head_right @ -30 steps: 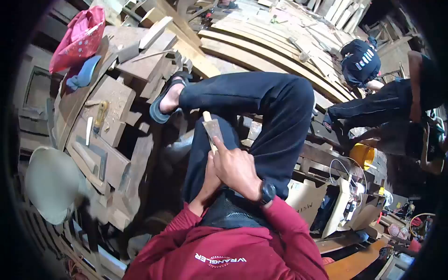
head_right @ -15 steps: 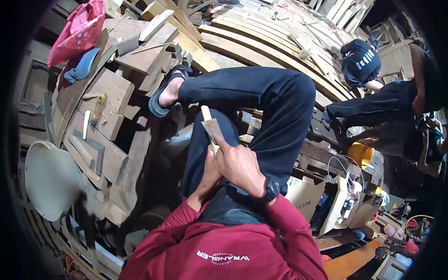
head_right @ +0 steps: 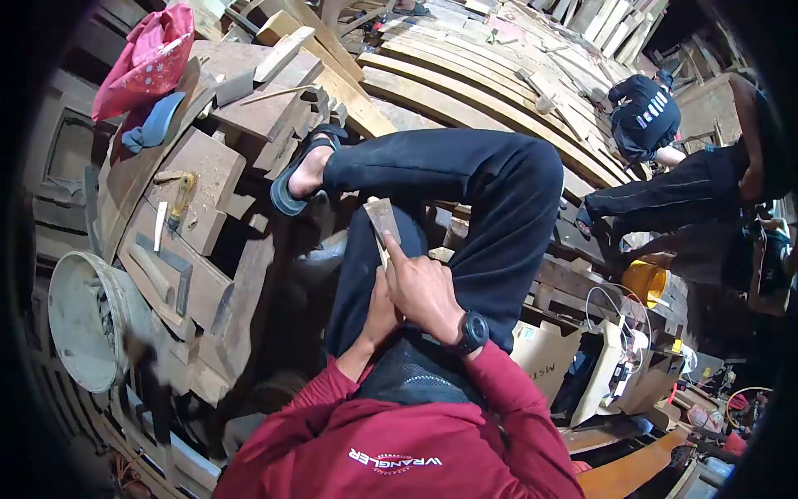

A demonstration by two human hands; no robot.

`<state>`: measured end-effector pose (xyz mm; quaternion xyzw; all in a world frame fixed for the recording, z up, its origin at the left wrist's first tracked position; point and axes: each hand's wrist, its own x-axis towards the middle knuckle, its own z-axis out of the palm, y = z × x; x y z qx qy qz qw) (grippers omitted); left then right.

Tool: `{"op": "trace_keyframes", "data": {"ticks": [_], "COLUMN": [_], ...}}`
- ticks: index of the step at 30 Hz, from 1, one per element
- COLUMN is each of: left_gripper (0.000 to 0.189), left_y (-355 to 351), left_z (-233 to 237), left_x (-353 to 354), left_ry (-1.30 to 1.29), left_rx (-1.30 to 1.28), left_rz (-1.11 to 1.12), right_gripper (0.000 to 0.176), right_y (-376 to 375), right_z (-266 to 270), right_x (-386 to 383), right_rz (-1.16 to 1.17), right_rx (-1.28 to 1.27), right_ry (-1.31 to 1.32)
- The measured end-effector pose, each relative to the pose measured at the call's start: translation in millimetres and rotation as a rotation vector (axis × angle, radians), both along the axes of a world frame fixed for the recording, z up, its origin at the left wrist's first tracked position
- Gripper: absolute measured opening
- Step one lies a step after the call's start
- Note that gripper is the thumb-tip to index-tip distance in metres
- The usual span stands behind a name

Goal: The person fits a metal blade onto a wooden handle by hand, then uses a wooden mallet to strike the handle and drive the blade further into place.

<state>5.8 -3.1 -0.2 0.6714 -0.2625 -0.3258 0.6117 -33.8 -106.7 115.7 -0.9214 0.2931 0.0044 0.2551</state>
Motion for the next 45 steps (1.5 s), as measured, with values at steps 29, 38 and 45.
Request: {"op": "trace_keyframes", "data": {"ticks": [29, 38, 45], "left_gripper": [0.036, 0.035, 0.044], "left_y": [0, 8, 2], "left_z": [-12, 9, 12], "left_x": [0, -2, 0], "left_ry": [0.178, 0.034, 0.113], "left_rx": [-0.039, 0.024, 0.046], "left_rz": [0.047, 0.022, 0.035], "right_gripper": [0.045, 0.043, 0.043], "right_y": [9, 11, 1], "right_z": [15, 19, 22], "right_x": [-4, -5, 0], "right_rz": [0.013, -0.006, -0.010], "right_rx": [-0.001, 0.013, -0.016], "right_ry": [0.017, 0.011, -0.013]}}
